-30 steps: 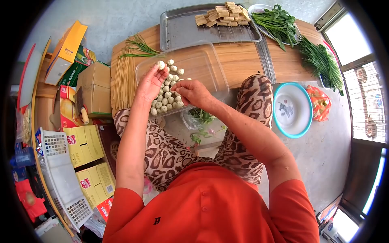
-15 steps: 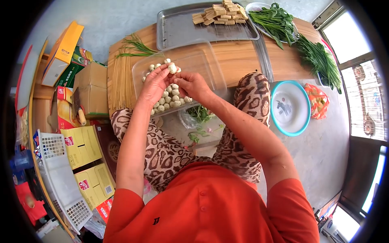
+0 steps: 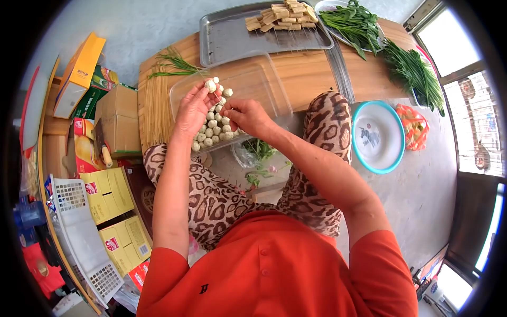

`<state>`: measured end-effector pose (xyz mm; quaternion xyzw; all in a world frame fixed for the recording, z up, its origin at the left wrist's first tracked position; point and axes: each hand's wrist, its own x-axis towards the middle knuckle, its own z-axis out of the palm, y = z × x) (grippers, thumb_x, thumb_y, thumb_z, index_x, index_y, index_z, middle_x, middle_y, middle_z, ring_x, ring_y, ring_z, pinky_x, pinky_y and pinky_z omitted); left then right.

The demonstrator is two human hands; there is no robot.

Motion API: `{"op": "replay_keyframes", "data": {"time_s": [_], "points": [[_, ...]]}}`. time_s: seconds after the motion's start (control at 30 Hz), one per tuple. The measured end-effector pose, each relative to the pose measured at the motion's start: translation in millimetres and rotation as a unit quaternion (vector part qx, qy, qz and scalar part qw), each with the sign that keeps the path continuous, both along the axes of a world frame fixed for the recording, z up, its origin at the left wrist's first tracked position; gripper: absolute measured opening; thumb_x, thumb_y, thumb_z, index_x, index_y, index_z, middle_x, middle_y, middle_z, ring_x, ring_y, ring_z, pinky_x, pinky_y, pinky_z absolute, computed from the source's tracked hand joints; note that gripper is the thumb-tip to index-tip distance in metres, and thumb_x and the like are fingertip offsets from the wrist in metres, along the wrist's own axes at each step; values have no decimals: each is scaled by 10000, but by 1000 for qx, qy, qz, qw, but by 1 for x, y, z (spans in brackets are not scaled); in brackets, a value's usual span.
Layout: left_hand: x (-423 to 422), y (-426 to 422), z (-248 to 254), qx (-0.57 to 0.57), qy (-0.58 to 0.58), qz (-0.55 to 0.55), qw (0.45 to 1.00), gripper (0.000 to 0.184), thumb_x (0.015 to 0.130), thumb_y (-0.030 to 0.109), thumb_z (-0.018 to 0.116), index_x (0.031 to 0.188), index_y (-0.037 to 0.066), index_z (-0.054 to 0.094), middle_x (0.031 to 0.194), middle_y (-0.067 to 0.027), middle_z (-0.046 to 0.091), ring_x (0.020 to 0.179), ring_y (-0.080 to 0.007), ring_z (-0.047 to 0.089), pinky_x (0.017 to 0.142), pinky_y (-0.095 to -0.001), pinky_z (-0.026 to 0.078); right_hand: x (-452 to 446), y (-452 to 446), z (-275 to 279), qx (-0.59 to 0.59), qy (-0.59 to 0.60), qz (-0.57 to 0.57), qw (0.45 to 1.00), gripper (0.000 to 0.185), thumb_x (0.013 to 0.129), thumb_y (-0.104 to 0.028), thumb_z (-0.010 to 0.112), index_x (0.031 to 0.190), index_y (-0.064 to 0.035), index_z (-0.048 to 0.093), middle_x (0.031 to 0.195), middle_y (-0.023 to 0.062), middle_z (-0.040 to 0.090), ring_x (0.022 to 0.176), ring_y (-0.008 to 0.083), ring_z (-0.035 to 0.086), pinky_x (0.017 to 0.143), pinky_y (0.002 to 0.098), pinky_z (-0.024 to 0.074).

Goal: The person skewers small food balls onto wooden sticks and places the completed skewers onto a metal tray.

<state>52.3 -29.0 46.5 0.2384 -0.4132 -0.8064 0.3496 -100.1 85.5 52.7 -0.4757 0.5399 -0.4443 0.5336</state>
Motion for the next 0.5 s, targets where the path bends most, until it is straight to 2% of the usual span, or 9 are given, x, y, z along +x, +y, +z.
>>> {"op": "replay_keyframes", "data": {"time_s": [0.07, 0.23, 0.3, 0.33, 0.37, 0.4, 0.43, 0.47, 0.5], "points": [[-1, 2, 0, -52, -70, -46, 995, 287, 894, 144, 574, 1142, -1, 554, 1025, -88, 619, 903, -183, 611, 829, -319, 497, -2, -2, -2, -8, -7, -22, 1000, 170, 925, -156, 517, 944, -31, 630, 584, -13, 545, 504, 35, 435, 467, 202, 347], [-2, 8, 0, -24, -81, -89, 992, 326, 907, 160, 559, 1191, 4, 516, 1070, -76, 605, 926, -163, 596, 821, -299, 493, -9, -7, -2, 10, -29, -44, 999, 177, 914, -146, 524, 911, -14, 642, 577, -8, 552, 527, 51, 482, 487, 219, 383], [2, 0, -5, -56, -125, -57, 989, 344, 905, 182, 569, 1190, 0, 505, 1066, -79, 606, 898, -166, 606, 791, -291, 506, -11, -7, -2, 9, -18, -51, 998, 183, 915, -153, 528, 904, -12, 643, 591, -7, 562, 527, 51, 482, 484, 216, 383], [1, -2, -11, -93, -183, 0, 979, 248, 882, 178, 597, 1069, 15, 596, 909, -48, 647, 801, -148, 627, 696, -286, 517, -13, -8, -3, 11, -30, -59, 998, 193, 931, -169, 510, 934, -24, 637, 597, -15, 547, 517, 43, 449, 480, 201, 360], [3, -4, -17, -93, -184, 0, 979, 248, 882, 178, 597, 1069, 15, 596, 909, -48, 647, 801, -148, 627, 696, -286, 517, -15, -9, -3, 12, -42, -68, 997, 204, 946, -186, 492, 965, -36, 630, 603, -23, 532, 507, 35, 415, 476, 187, 338], [4, -4, -15, -209, -309, 18, 928, 220, 859, 171, 613, 1018, 19, 617, 853, -51, 650, 779, -142, 627, 677, -285, 507, -18, -8, -1, 11, -56, -64, 996, 204, 948, -184, 491, 979, -38, 630, 600, -17, 533, 489, 36, 412, 459, 188, 338], [5, -2, -14, -318, -425, 34, 847, 192, 836, 164, 629, 967, 23, 637, 798, -55, 653, 757, -136, 627, 657, -285, 497, -20, -8, -1, 11, -57, -64, 996, 204, 948, -184, 491, 979, -38, 630, 600, -17, 533, 489, 36, 412, 459, 188, 338], [5, 4, -15, -358, -476, 46, 802, 152, 788, 136, 642, 895, 28, 651, 749, -87, 650, 738, -177, 637, 651, -313, 483, -21, -8, 0, 15, -57, -70, 996, 201, 947, -182, 494, 982, -38, 631, 601, -12, 537, 484, 37, 413, 453, 189, 336], [7, 6, -18, -358, -476, 46, 802, 152, 788, 136, 642, 895, 28, 651, 749, -87, 650, 738, -177, 637, 651, -313, 483, -22, -8, 0, 18, -58, -75, 995, 199, 946, -180, 497, 984, -38, 631, 602, -7, 540, 480, 37, 415, 447, 189, 335]]}}
